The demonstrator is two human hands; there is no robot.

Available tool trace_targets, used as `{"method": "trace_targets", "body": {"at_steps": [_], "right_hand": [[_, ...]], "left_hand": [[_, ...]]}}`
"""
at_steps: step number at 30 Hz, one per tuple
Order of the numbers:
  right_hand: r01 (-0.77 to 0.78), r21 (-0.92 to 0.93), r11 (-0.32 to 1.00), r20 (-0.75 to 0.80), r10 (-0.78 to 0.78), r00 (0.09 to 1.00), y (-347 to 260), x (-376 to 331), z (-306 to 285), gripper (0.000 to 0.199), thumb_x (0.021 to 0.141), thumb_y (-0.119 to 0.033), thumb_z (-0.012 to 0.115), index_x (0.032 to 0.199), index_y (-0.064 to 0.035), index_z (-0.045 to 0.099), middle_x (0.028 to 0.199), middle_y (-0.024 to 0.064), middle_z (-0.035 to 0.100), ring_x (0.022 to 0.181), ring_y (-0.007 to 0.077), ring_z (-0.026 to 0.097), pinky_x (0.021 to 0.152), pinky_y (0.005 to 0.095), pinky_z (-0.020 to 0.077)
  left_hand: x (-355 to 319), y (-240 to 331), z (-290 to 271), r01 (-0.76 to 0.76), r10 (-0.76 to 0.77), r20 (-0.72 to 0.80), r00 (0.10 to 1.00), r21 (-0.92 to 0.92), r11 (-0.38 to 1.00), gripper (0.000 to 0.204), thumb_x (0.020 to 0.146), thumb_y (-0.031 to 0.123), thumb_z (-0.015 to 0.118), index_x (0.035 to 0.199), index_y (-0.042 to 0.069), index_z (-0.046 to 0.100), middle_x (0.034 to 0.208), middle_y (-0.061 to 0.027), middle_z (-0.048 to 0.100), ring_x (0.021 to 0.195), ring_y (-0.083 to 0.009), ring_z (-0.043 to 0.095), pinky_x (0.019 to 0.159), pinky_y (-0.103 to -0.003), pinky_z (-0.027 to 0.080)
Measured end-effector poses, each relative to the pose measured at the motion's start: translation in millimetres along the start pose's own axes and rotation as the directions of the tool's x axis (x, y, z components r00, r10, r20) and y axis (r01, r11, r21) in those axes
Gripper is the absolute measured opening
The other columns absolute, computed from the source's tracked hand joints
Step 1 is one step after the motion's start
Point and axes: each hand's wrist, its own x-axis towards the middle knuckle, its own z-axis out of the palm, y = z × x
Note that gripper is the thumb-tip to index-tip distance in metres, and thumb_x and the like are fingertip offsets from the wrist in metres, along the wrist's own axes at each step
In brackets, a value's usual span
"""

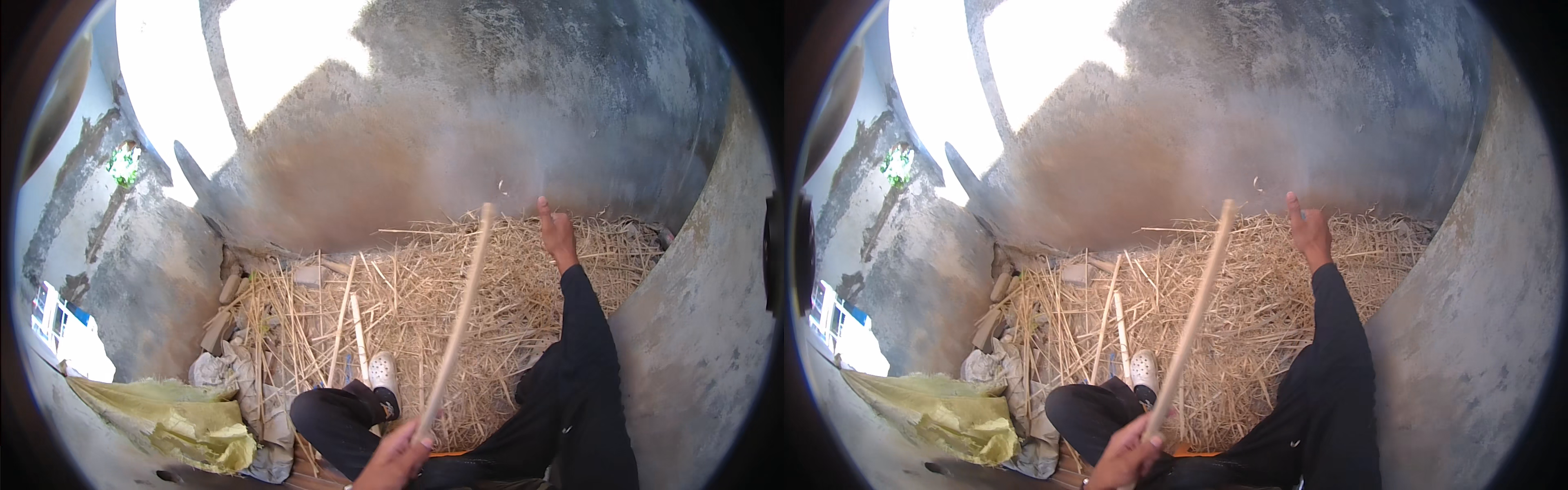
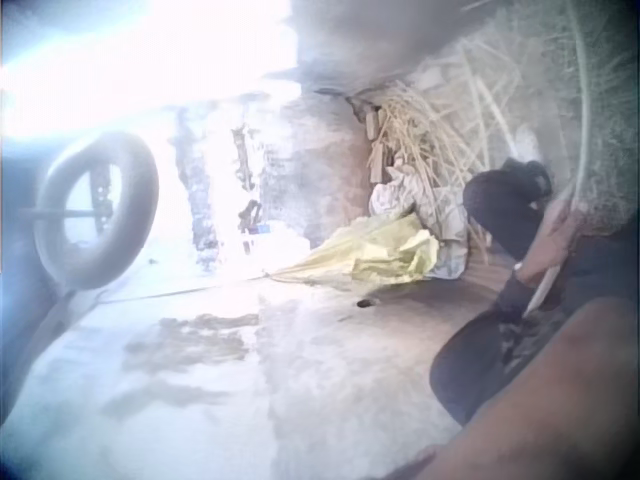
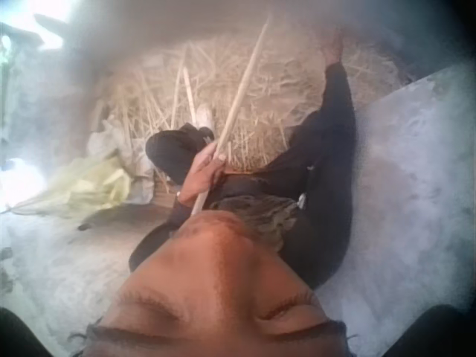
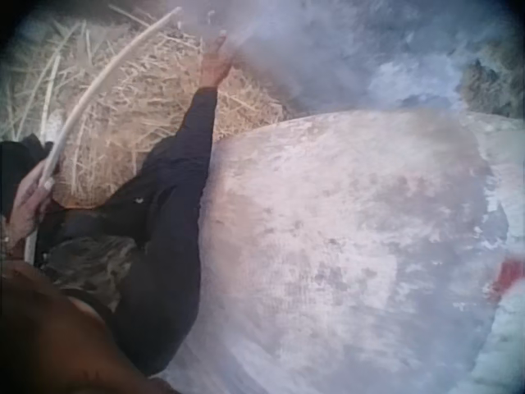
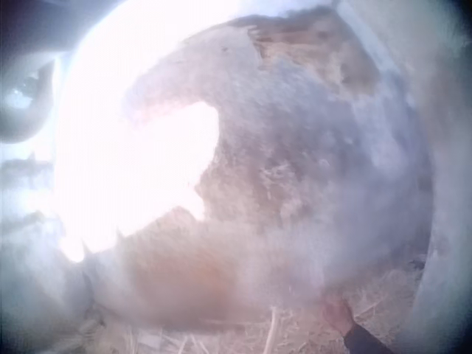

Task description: The person sits on a straw-covered floor and uses a small knife to shave the surface of a long wooden stick. They hold the stick with their left hand and scrape along its length with the knife in their right hand, producing wood shavings that fall onto the straw.

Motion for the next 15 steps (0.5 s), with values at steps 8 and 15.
{"method": "trace_targets", "body": {"at_steps": [8,15], "right_hand": [[0.566,0.211,0.797,0.375,-0.601,0.706,-98,-133,9,0.076,0.080,-0.080,0.043,0.049,-0.0121,0.055,0.039,0.0015,0.041,0.036,0.0175,0.045,0.038,0.0352,0.0338],[0.521,0.108,0.847,0.392,-0.518,0.760,-107,-119,17,0.079,0.079,-0.081,0.043,0.052,-0.0090,0.060,0.041,0.0072,0.049,0.039,0.0247,0.054,0.041,0.0373,0.0423]], "left_hand": [[32,6,-34,-0.038,0.046,-0.131,0.990,0.062,0.997,0.053,0.101,0.024,0.046,0.148,0.005,0.030,0.065,0.0008,0.046,0.052,-0.0050,0.041,0.048,-0.018,0.035],[27,-4,-21,-0.093,0.125,-0.157,0.980,0.196,0.976,0.047,0.102,0.025,0.045,0.144,0.004,0.038,0.059,0.0013,0.043,0.049,-0.0038,0.038,0.046,-0.019,0.035]]}}
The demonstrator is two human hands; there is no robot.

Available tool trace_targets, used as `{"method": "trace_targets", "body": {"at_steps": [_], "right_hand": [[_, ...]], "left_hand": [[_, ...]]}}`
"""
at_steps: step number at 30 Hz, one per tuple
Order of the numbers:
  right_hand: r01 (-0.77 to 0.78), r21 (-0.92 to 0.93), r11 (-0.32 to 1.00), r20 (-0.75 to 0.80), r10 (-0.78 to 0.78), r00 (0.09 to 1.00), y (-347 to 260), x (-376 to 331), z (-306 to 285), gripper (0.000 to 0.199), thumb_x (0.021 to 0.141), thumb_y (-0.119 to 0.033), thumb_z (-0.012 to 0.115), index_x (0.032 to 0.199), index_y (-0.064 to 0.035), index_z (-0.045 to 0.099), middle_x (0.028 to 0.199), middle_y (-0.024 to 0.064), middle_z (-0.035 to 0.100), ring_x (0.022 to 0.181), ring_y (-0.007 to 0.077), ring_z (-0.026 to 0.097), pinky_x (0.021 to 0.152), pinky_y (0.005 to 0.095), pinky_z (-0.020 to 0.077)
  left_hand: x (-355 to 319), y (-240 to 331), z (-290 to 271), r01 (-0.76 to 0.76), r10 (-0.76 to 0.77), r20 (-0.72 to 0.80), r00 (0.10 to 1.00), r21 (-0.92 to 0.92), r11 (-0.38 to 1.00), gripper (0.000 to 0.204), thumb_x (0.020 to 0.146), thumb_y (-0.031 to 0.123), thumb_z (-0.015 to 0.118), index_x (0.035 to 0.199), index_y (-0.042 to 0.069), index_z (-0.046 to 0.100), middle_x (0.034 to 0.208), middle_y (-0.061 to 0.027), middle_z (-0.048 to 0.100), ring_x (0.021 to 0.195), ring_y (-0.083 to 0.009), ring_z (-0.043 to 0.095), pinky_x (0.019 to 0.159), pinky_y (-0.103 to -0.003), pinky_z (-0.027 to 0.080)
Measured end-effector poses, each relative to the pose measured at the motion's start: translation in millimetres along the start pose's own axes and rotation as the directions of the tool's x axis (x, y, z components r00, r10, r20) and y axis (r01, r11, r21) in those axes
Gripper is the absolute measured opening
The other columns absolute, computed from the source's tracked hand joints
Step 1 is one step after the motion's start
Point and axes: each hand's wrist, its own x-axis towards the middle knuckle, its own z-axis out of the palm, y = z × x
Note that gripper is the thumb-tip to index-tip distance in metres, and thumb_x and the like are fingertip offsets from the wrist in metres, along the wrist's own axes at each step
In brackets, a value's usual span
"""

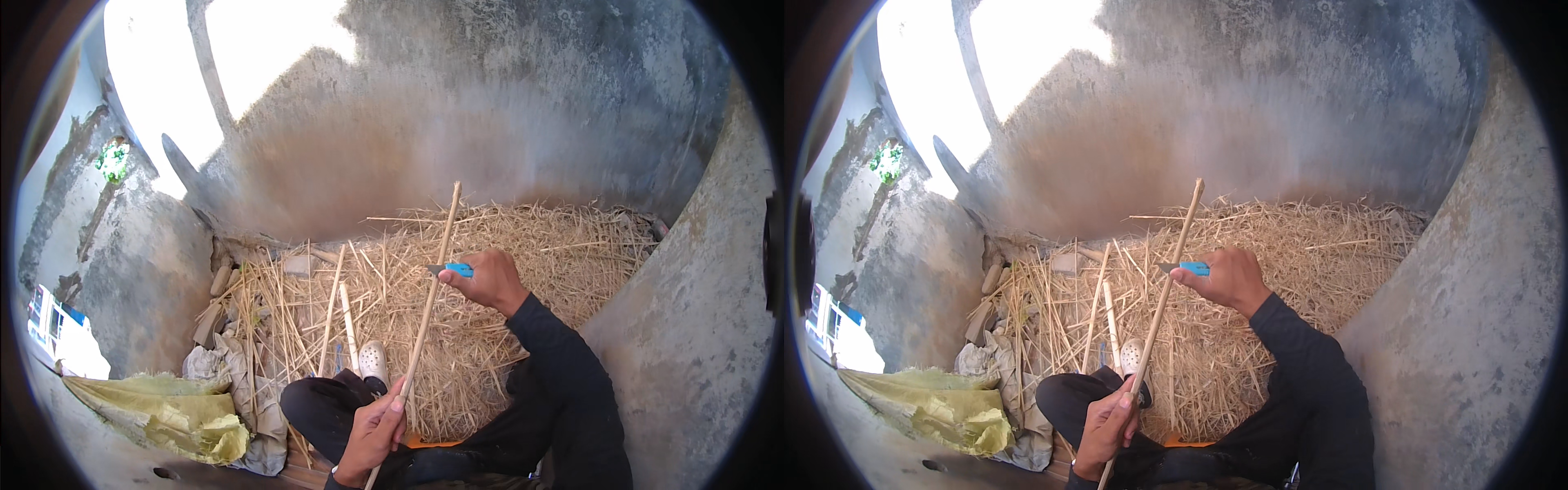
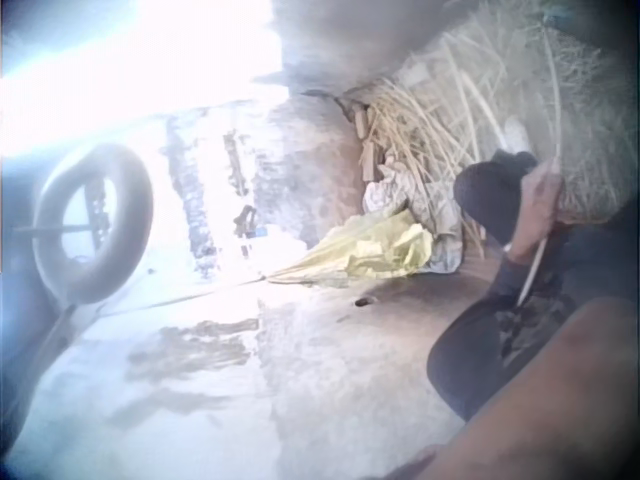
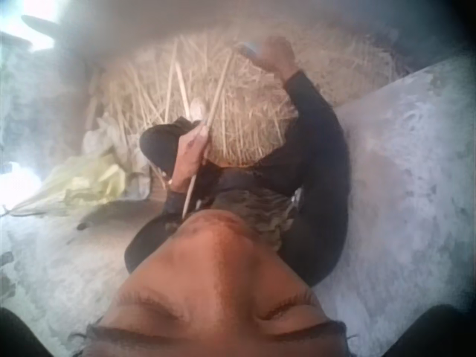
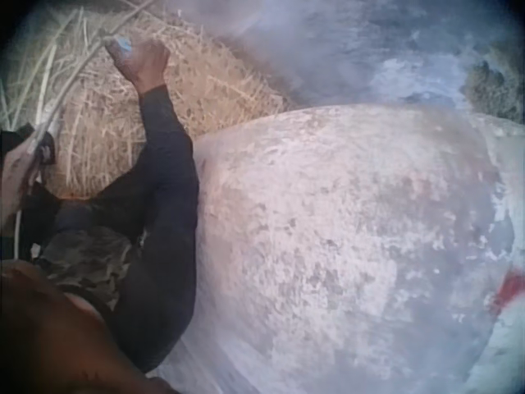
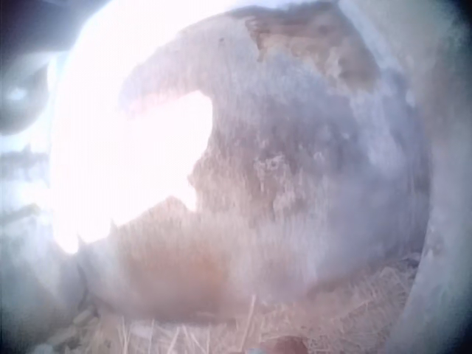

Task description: The person sits on a straw-covered floor and uses a small knife to shave the surface of a long wooden stick. They hold the stick with their left hand and scrape along its length with the knife in their right hand, producing wood shavings that fall onto the straw.

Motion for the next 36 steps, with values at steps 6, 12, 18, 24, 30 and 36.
{"method": "trace_targets", "body": {"at_steps": [6,12,18,24,30,36], "right_hand": [[0.214,-0.018,0.977,0.035,-0.213,0.976,-33,-27,14,0.076,0.075,-0.081,0.050,0.054,-0.0084,0.063,0.045,0.0101,0.054,0.043,0.0279,0.058,0.044,0.0376,0.0455],[0.030,-0.049,0.998,-0.087,-0.035,0.996,3,-7,6,0.074,0.075,-0.081,0.049,0.054,-0.0118,0.063,0.043,0.0061,0.052,0.039,0.0224,0.055,0.038,0.0362,0.0420],[0.105,-0.113,0.988,-0.029,-0.109,0.994,-6,-13,15,0.075,0.073,-0.082,0.050,0.051,-0.0118,0.059,0.041,0.0038,0.049,0.037,0.0215,0.053,0.037,0.0367,0.0394],[0.158,-0.208,0.965,-0.254,-0.209,0.944,22,10,0,0.075,0.072,-0.084,0.050,0.049,-0.0128,0.057,0.040,0.0022,0.046,0.034,0.0199,0.049,0.037,0.0341,0.0376],[-0.183,-0.105,0.978,-0.309,0.143,0.940,67,42,0,0.079,0.075,-0.086,0.042,0.048,-0.0131,0.057,0.039,-0.0004,0.042,0.034,0.0163,0.045,0.036,0.0334,0.0352],[-0.522,-0.288,0.803,-0.358,0.415,0.836,117,53,-20,0.086,0.080,-0.083,0.036,0.063,-0.0041,0.066,0.052,0.0114,0.057,0.052,0.0287,0.059,0.051,0.0437,0.0449]], "left_hand": [[1,0,-2,-0.037,0.038,0.016,0.999,-0.072,0.997,0.048,0.102,0.021,0.045,0.145,0.002,0.036,0.059,0.0022,0.042,0.049,-0.0035,0.037,0.045,-0.018,0.033],[-2,-3,0,-0.021,0.026,0.039,0.999,-0.121,0.992,0.048,0.102,0.018,0.045,0.145,0.002,0.034,0.059,0.0027,0.040,0.049,-0.0037,0.036,0.045,-0.018,0.032],[-5,-6,3,-0.033,0.039,0.033,0.999,-0.158,0.987,0.047,0.101,0.021,0.045,0.144,0.003,0.037,0.057,0.0014,0.040,0.048,-0.0053,0.036,0.043,-0.019,0.031],[-6,-6,7,-0.036,0.045,0.062,0.997,-0.134,0.990,0.048,0.101,0.022,0.045,0.145,0.003,0.036,0.056,0.0016,0.038,0.048,-0.0058,0.036,0.044,-0.019,0.030],[-12,-6,7,-0.022,0.032,0.086,0.996,-0.117,0.993,0.050,0.102,0.022,0.044,0.145,0.001,0.033,0.057,0.0019,0.038,0.050,-0.0058,0.035,0.046,-0.019,0.030],[-24,-16,14,0.099,-0.081,0.119,0.990,-0.158,0.982,0.051,0.100,0.026,0.047,0.142,-0.001,0.036,0.058,0.0037,0.038,0.048,-0.0049,0.036,0.047,-0.019,0.031]]}}
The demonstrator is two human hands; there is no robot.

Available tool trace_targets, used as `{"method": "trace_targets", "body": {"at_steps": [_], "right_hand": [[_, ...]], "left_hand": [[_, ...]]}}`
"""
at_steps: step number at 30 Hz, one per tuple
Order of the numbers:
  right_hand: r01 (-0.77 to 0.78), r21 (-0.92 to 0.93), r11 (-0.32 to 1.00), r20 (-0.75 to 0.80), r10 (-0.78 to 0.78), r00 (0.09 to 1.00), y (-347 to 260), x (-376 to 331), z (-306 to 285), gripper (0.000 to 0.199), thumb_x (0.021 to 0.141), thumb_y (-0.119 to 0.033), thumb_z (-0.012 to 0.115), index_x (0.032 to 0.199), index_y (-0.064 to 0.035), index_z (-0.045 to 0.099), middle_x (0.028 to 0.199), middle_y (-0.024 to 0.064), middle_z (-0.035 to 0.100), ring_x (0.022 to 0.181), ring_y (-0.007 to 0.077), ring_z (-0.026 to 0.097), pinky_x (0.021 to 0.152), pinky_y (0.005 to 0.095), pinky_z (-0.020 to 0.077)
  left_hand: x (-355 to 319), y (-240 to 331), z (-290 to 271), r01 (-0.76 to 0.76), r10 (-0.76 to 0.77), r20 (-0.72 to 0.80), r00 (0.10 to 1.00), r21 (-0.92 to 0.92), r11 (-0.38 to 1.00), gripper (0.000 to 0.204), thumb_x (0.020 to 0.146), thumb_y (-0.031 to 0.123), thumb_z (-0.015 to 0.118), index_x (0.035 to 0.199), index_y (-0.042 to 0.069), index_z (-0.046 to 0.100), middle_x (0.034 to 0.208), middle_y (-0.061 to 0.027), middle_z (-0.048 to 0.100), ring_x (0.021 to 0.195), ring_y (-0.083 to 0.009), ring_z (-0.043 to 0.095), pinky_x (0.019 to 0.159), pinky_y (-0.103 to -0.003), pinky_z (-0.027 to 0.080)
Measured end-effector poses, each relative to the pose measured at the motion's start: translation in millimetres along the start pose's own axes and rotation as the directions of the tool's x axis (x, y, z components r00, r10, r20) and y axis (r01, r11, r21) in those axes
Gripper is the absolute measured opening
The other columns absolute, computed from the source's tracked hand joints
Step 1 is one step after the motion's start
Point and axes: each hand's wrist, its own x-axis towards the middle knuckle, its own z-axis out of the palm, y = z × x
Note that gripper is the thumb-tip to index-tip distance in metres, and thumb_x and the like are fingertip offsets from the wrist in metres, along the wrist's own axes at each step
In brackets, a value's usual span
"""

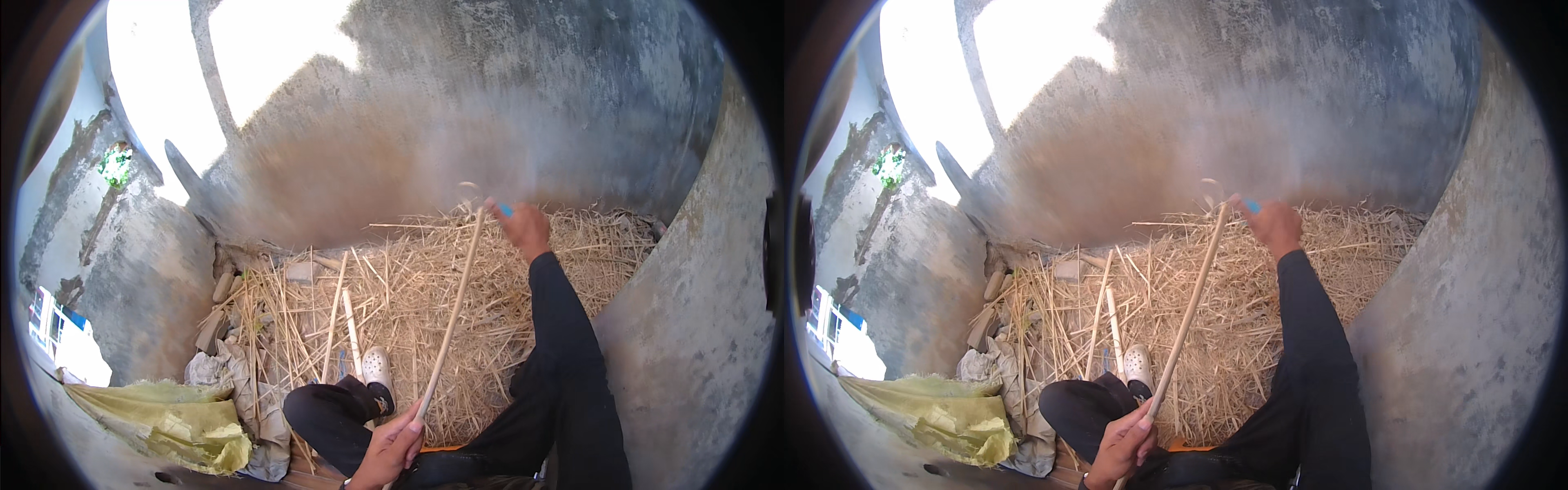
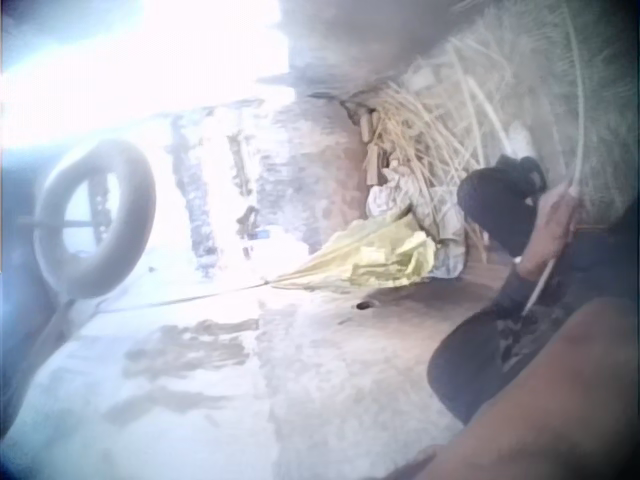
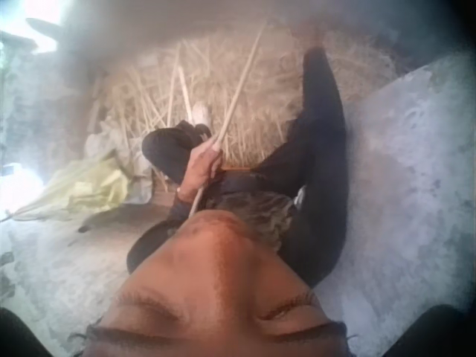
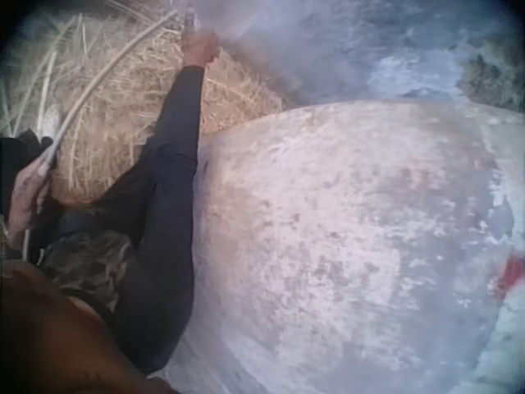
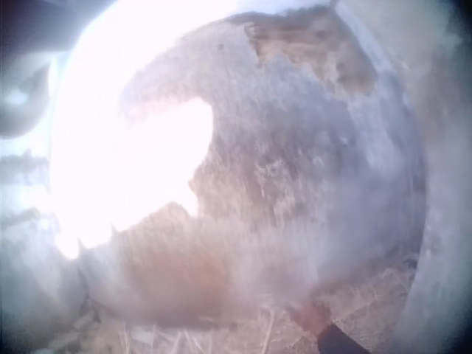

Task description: The person sits on a straw-covered floor and uses a small knife to shave the surface of a long wooden stick. They hold the stick with their left hand and scrape along its length with the knife in their right hand, producing wood shavings that fall onto the straw.

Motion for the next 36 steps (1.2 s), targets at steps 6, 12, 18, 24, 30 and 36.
{"method": "trace_targets", "body": {"at_steps": [6,12,18,24,30,36], "right_hand": [[-0.151,0.339,0.928,-0.071,0.186,0.980,83,16,10,0.084,0.087,-0.075,0.034,0.051,-0.0004,0.047,0.046,0.0070,0.041,0.046,0.0214,0.041,0.046,0.0441,0.0307],[0.392,0.534,0.749,0.126,-0.529,0.839,-63,-91,-40,0.075,0.085,-0.075,0.044,0.048,-0.0104,0.052,0.043,0.0039,0.047,0.042,0.0182,0.054,0.043,0.0338,0.0410],[0.413,0.400,0.818,0.141,-0.500,0.854,-74,-99,-36,0.076,0.078,-0.081,0.046,0.050,-0.0112,0.055,0.043,0.0060,0.049,0.038,0.0224,0.052,0.040,0.0370,0.0404],[0.540,0.525,0.658,-0.011,-0.629,0.777,-92,-133,-31,0.078,0.074,-0.083,0.049,0.048,-0.0103,0.055,0.040,0.0053,0.045,0.035,0.0206,0.050,0.038,0.0344,0.0388],[0.614,0.307,0.727,-0.036,-0.636,0.771,-81,-102,-24,0.074,0.069,-0.083,0.054,0.048,-0.0125,0.051,0.043,0.0048,0.048,0.039,0.0243,0.052,0.040,0.0363,0.0394],[0.681,0.289,0.673,-0.234,-0.640,0.732,-79,-89,-7,0.076,0.070,-0.086,0.050,0.046,-0.0138,0.048,0.039,0.0012,0.042,0.033,0.0187,0.047,0.035,0.0350,0.0355]], "left_hand": [[-3,10,-21,0.007,-0.012,-0.088,0.996,-0.047,0.999,0.055,0.100,0.030,0.045,0.143,-0.003,0.034,0.054,0.0030,0.036,0.043,-0.0063,0.035,0.049,-0.021,0.034],[28,20,-25,-0.019,0.022,0.004,1.000,-0.377,0.926,0.050,0.099,0.026,0.042,0.142,0.002,0.033,0.052,0.0025,0.037,0.040,-0.0077,0.036,0.054,-0.024,0.037],[27,17,-15,-0.004,0.021,0.035,0.999,-0.434,0.901,0.050,0.101,0.022,0.040,0.145,-0.001,0.030,0.054,0.0014,0.037,0.042,-0.0070,0.033,0.050,-0.020,0.033],[22,23,-12,-0.046,0.052,0.007,0.999,-0.373,0.927,0.050,0.102,0.023,0.040,0.145,-0.001,0.030,0.055,0.0024,0.036,0.043,-0.0063,0.033,0.051,-0.020,0.032],[23,27,-13,-0.013,0.020,0.018,1.000,-0.311,0.950,0.053,0.100,0.026,0.042,0.144,0.000,0.030,0.055,0.0038,0.035,0.043,-0.0065,0.034,0.055,-0.023,0.036],[22,31,-11,-0.030,0.037,0.019,0.999,-0.307,0.951,0.053,0.100,0.027,0.043,0.144,0.000,0.030,0.056,0.0042,0.035,0.044,-0.0060,0.034,0.054,-0.022,0.034]]}}
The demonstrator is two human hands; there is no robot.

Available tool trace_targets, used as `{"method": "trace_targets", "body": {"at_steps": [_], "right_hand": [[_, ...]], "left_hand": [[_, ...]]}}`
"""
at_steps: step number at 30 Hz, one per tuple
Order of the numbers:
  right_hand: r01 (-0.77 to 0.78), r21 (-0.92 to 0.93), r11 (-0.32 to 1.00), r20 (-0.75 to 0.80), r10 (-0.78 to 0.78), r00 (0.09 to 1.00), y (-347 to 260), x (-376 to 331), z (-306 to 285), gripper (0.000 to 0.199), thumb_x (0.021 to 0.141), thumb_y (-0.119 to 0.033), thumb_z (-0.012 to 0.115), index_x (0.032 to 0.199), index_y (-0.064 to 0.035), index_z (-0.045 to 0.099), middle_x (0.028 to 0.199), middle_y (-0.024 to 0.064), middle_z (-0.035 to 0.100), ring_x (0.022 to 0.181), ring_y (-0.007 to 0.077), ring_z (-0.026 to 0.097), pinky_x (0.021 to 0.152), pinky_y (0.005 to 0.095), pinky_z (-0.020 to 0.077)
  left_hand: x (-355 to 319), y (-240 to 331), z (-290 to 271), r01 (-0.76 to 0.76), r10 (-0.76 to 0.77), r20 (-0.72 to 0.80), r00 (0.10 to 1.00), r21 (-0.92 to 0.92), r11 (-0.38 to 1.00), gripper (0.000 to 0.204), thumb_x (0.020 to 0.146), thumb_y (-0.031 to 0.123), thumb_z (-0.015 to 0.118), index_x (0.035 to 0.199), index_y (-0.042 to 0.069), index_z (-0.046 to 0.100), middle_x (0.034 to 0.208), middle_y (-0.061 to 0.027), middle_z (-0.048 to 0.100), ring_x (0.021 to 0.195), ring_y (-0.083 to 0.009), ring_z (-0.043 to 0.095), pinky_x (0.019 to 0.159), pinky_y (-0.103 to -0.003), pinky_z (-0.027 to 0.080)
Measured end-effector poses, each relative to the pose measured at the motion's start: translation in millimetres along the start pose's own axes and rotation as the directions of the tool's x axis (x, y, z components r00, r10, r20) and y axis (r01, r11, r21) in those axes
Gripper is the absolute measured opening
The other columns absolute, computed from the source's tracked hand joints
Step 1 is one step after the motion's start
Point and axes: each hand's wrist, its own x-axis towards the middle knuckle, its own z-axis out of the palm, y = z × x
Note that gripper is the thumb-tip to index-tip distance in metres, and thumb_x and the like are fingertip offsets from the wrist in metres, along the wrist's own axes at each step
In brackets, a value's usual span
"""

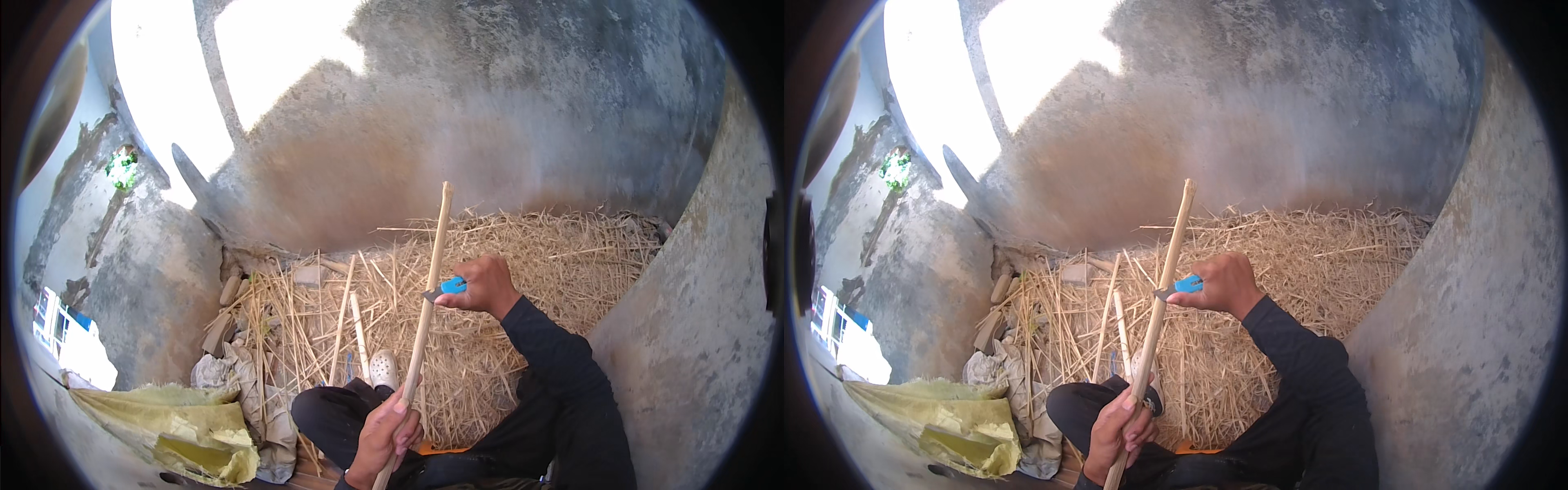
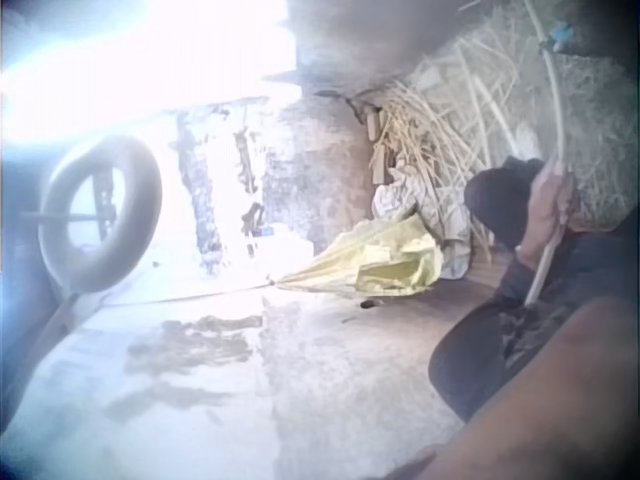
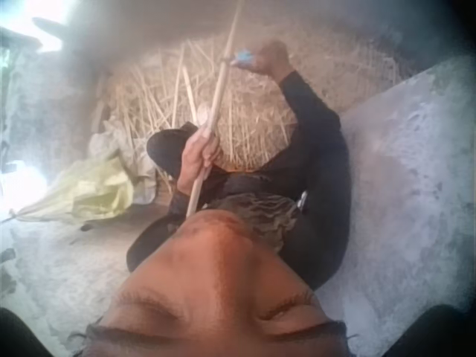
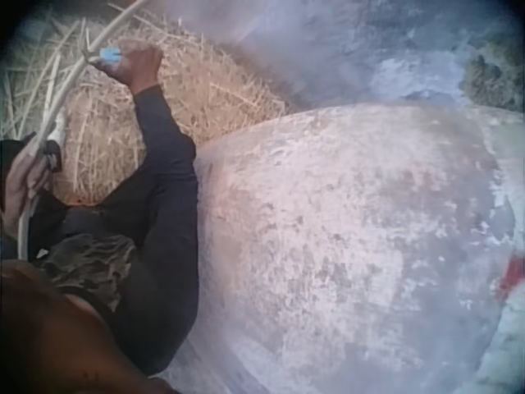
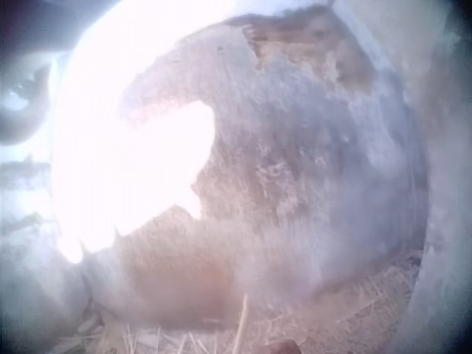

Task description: The person sits on a straw-covered floor and uses a small knife to shave the surface of a long wooden stick. They hold the stick with their left hand and scrape along its length with the knife in their right hand, producing wood shavings that fall onto the straw.

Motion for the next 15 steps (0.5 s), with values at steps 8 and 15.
{"method": "trace_targets", "body": {"at_steps": [8,15], "right_hand": [[-0.606,-0.050,0.794,0.042,0.608,0.793,69,17,14,0.076,0.079,-0.079,0.045,0.054,-0.0083,0.054,0.042,0.0059,0.046,0.040,0.0244,0.049,0.042,0.0375,0.0385],[-0.679,-0.072,0.731,0.058,0.682,0.729,130,-12,-17,0.085,0.085,-0.080,0.032,0.050,-0.0032,0.047,0.044,0.0069,0.043,0.045,0.0204,0.048,0.046,0.0389,0.0364]], "left_hand": [[-12,-11,4,0.090,-0.090,-0.008,0.996,-0.050,0.995,0.053,0.100,0.027,0.044,0.144,0.000,0.031,0.056,0.0034,0.035,0.044,-0.0066,0.033,0.055,-0.023,0.034],[-14,-16,6,0.047,-0.033,0.102,0.994,-0.140,0.989,0.052,0.099,0.027,0.044,0.143,0.000,0.032,0.055,0.0030,0.037,0.042,-0.0073,0.034,0.057,-0.026,0.036]]}}
